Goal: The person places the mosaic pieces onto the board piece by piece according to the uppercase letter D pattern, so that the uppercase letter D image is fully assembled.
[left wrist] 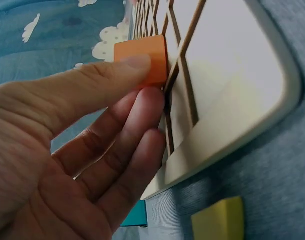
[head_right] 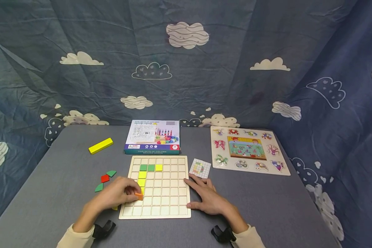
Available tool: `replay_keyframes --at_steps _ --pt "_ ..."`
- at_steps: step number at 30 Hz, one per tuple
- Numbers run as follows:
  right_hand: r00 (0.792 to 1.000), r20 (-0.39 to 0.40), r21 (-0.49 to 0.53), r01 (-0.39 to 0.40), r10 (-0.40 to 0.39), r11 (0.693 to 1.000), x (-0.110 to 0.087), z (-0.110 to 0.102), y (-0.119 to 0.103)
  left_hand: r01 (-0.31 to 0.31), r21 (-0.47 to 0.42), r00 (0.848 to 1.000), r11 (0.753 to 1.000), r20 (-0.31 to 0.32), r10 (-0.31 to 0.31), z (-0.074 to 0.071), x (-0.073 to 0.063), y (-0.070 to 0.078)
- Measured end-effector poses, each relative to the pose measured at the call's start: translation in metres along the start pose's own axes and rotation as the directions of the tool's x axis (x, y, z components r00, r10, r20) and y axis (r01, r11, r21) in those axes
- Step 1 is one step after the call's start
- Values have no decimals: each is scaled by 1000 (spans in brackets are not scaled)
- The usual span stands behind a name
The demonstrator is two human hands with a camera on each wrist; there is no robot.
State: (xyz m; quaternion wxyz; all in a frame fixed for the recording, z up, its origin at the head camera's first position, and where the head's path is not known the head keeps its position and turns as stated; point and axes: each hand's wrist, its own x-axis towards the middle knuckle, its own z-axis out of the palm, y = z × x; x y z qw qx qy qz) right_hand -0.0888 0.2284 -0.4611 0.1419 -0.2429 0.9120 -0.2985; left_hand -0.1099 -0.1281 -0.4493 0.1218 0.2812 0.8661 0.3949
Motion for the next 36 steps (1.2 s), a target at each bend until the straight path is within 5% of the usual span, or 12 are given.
replay_keyframes --at_steps 36 --pt "1000 -1 -5 2 -2 1000 0 0 1 60 94 997 994 49 -65 -2 -3 5"
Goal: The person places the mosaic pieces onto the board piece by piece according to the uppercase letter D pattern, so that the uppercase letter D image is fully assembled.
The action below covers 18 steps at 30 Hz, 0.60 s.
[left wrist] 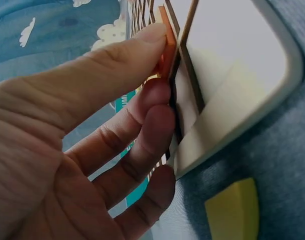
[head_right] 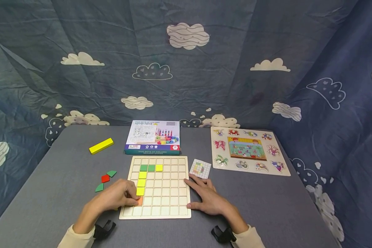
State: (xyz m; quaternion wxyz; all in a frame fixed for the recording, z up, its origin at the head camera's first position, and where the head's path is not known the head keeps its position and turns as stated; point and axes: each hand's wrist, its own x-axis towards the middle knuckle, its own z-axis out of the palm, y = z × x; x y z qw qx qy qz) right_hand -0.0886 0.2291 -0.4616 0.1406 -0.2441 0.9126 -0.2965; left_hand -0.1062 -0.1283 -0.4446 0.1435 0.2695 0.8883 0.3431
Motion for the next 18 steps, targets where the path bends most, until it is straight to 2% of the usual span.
replay_keyframes --at_steps 5,18 --pt "1000 -2 -3 -4 4 1000 0 0 1 13 -18 1000 1000 19 -13 0 -1 -1" --pt "1000 3 9 -7 7 1000 0 0 -1 -13 -39 1000 999 12 14 0 1 -4"
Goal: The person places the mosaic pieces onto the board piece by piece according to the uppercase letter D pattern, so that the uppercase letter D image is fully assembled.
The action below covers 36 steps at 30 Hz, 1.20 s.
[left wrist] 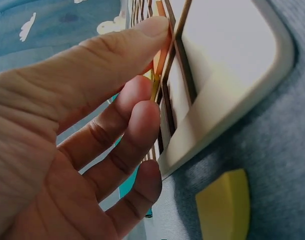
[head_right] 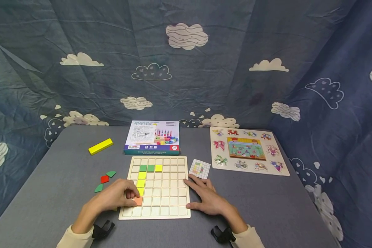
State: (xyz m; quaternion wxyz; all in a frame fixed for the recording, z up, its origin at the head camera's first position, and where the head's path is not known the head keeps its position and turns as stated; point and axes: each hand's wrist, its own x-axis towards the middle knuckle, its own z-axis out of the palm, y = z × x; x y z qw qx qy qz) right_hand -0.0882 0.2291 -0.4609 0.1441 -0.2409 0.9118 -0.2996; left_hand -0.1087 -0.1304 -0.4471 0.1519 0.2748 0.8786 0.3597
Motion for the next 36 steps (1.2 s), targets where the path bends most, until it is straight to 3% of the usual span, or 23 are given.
replay_keyframes --at_steps 20,36 --pt "1000 -8 -8 -2 2 1000 1 -1 0 66 -6 998 998 24 -66 -2 1 -4" --pt "1000 -3 -3 -8 8 1000 0 1 0 39 -26 999 999 25 -39 -5 -3 -7"
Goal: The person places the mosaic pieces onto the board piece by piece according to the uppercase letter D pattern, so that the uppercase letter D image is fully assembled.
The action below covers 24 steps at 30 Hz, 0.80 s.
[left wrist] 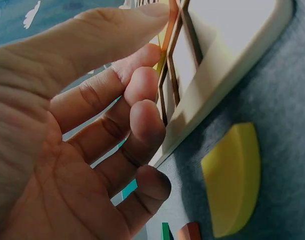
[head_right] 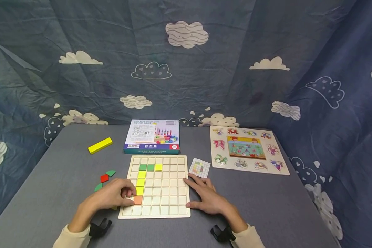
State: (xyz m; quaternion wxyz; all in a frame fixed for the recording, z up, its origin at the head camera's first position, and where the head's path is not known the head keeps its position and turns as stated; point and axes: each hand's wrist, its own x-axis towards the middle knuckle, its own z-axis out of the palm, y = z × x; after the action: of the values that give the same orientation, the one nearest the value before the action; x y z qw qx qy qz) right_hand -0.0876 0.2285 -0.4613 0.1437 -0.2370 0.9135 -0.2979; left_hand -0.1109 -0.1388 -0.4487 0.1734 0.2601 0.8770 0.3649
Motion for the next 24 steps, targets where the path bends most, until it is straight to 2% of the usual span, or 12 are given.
replay_keyframes --at_steps 5,10,16,24 --pt "1000 9 -11 -5 5 1000 -2 0 1 15 -28 1000 999 2 -15 -5 -5 -1" --pt "1000 1 0 5 -5 1000 -1 -1 1 31 -72 998 997 -53 -35 -18 -17 -4" --pt "1000 5 1 -9 9 1000 -2 -2 2 41 -29 990 999 -133 -45 -31 -31 -16" --pt "1000 6 -4 -3 3 1000 1 -1 2 73 -6 980 997 -187 -73 -34 -46 -35"
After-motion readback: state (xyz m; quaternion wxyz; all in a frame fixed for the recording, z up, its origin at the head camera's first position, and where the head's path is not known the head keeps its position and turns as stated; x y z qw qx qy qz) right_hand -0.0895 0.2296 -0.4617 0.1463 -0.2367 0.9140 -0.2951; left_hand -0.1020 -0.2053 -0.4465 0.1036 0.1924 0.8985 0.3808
